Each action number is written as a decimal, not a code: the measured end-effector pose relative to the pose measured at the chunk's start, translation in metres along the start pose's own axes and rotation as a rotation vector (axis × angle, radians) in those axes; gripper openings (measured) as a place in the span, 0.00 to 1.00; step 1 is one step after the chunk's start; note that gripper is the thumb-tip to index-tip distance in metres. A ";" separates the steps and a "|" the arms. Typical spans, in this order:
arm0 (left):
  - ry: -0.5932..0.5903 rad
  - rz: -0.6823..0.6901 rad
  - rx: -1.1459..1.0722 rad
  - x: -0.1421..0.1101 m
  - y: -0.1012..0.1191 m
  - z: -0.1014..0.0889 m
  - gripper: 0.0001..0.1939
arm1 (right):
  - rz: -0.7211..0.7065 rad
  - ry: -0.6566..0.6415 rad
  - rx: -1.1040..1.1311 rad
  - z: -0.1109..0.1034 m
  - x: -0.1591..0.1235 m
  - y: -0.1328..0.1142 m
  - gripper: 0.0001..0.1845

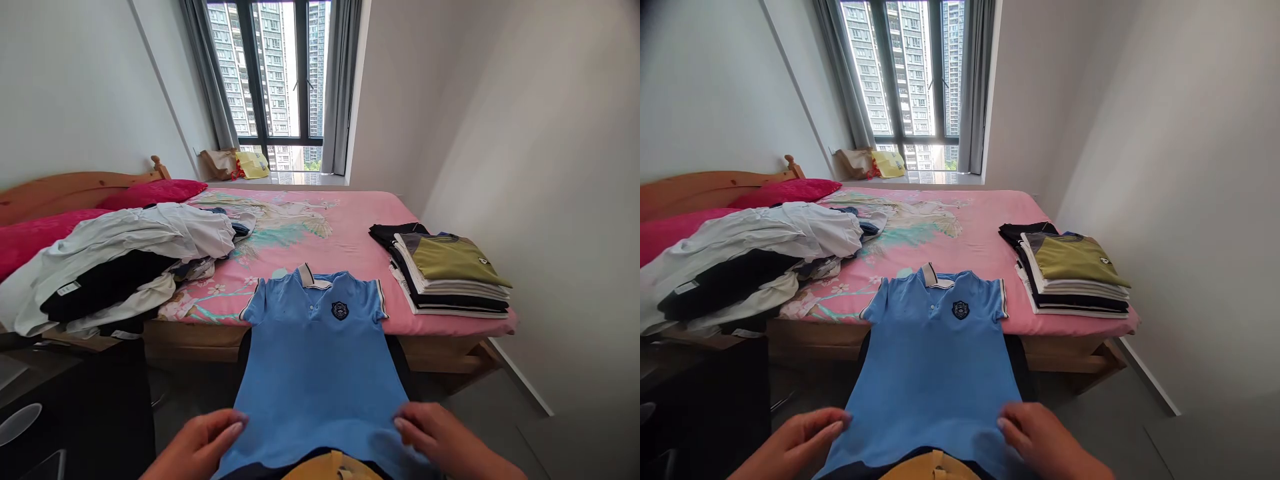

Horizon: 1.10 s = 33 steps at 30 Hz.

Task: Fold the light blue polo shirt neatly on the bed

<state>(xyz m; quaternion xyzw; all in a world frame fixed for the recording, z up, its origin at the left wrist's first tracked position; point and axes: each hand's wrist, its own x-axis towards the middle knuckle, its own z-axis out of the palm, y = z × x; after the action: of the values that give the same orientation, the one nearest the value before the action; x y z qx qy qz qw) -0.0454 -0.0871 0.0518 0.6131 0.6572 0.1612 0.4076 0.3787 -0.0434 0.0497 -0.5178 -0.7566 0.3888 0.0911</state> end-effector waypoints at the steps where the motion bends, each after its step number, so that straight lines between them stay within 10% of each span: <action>1: 0.019 0.044 -0.011 0.018 0.012 -0.008 0.20 | -0.017 0.073 0.010 -0.011 0.018 -0.008 0.17; 12: 0.326 0.386 0.370 0.250 0.156 -0.014 0.15 | -0.341 0.385 -0.128 -0.057 0.253 -0.089 0.14; 19: 0.355 0.175 0.516 0.332 0.136 -0.017 0.18 | -0.002 0.279 -0.522 -0.059 0.321 -0.066 0.17; 23: 0.382 0.080 0.547 0.341 0.111 -0.027 0.10 | 0.054 0.270 -0.550 -0.058 0.337 -0.048 0.15; 30: 0.445 0.031 0.448 0.341 0.082 -0.048 0.40 | 0.056 0.313 -0.512 -0.077 0.362 -0.036 0.14; 33: 0.431 -0.016 0.208 0.352 0.087 -0.060 0.29 | -0.016 0.371 -0.519 -0.089 0.366 -0.041 0.12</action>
<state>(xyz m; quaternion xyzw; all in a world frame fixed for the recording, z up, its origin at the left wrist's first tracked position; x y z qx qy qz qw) -0.0009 0.2774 0.0318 0.5981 0.7469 0.2163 0.1939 0.2337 0.3065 0.0417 -0.5798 -0.8051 0.0810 0.0954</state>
